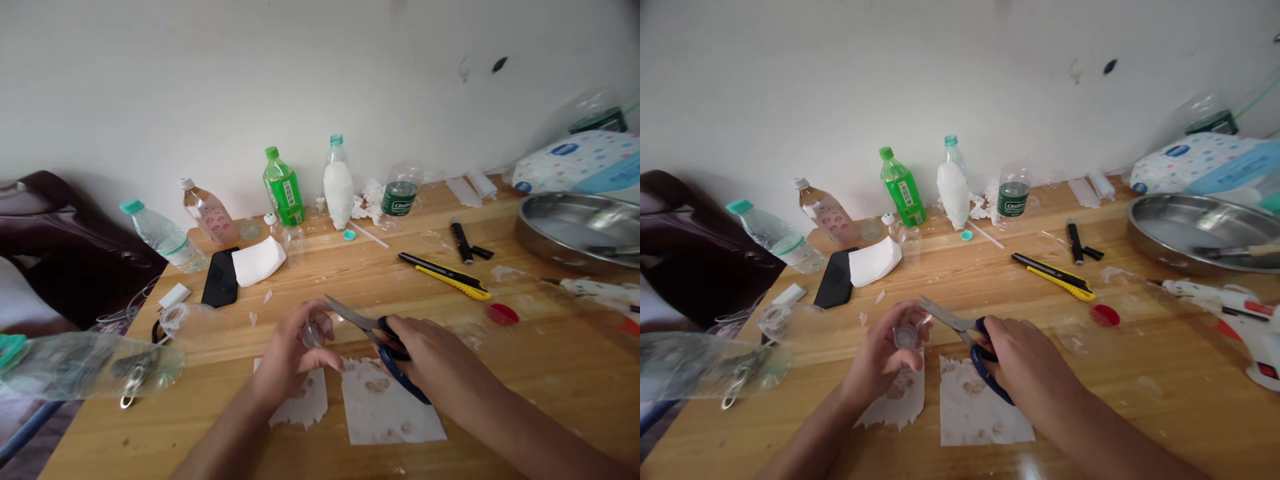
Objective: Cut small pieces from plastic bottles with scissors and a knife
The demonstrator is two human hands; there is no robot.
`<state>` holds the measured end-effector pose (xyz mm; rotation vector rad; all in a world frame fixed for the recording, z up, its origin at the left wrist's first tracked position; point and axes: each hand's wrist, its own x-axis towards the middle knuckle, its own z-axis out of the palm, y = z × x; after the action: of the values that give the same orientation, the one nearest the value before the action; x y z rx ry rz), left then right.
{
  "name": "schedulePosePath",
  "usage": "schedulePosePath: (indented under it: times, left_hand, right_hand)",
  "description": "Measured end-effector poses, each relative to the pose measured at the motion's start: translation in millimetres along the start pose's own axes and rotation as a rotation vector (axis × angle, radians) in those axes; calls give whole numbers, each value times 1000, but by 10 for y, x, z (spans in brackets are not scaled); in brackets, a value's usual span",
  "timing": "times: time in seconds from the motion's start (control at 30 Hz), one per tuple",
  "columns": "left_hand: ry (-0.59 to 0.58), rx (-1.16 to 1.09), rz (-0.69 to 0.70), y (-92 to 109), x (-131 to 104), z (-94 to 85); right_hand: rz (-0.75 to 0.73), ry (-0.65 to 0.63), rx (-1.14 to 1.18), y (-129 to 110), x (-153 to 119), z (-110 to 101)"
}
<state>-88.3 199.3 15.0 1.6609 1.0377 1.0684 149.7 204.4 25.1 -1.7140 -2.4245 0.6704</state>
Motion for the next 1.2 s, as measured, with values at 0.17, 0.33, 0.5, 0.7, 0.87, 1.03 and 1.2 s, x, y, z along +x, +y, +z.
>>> schedulePosePath:
  times: [0.17,0.33,0.5,0.7,0.87,1.03,1.2]
  left_hand:
    - [-46,-31,-28,27,3,-22]
    - [-75,-29,-30,20,5,-32]
    - [-121,-121,-25,11,-2,-40]
    - [-194,-89,-112,62,5,-32]
    - [-189,-221,-139,53,5,-58]
    - [7,-138,-112,3,16,9]
    - [254,71,57,-52,30,121]
  right_hand:
    - [-63,20,5,1,-7,22]
    - [-67,21,-21,24,0,15]
    - [-111,68,-16,80,-1,60]
    - [-218,142,-30,123,-4,130]
    - [-146,106,11,64,33,80]
    - [-62,43,102,-28,16,49]
    - [-38,32,173,-54,2,79]
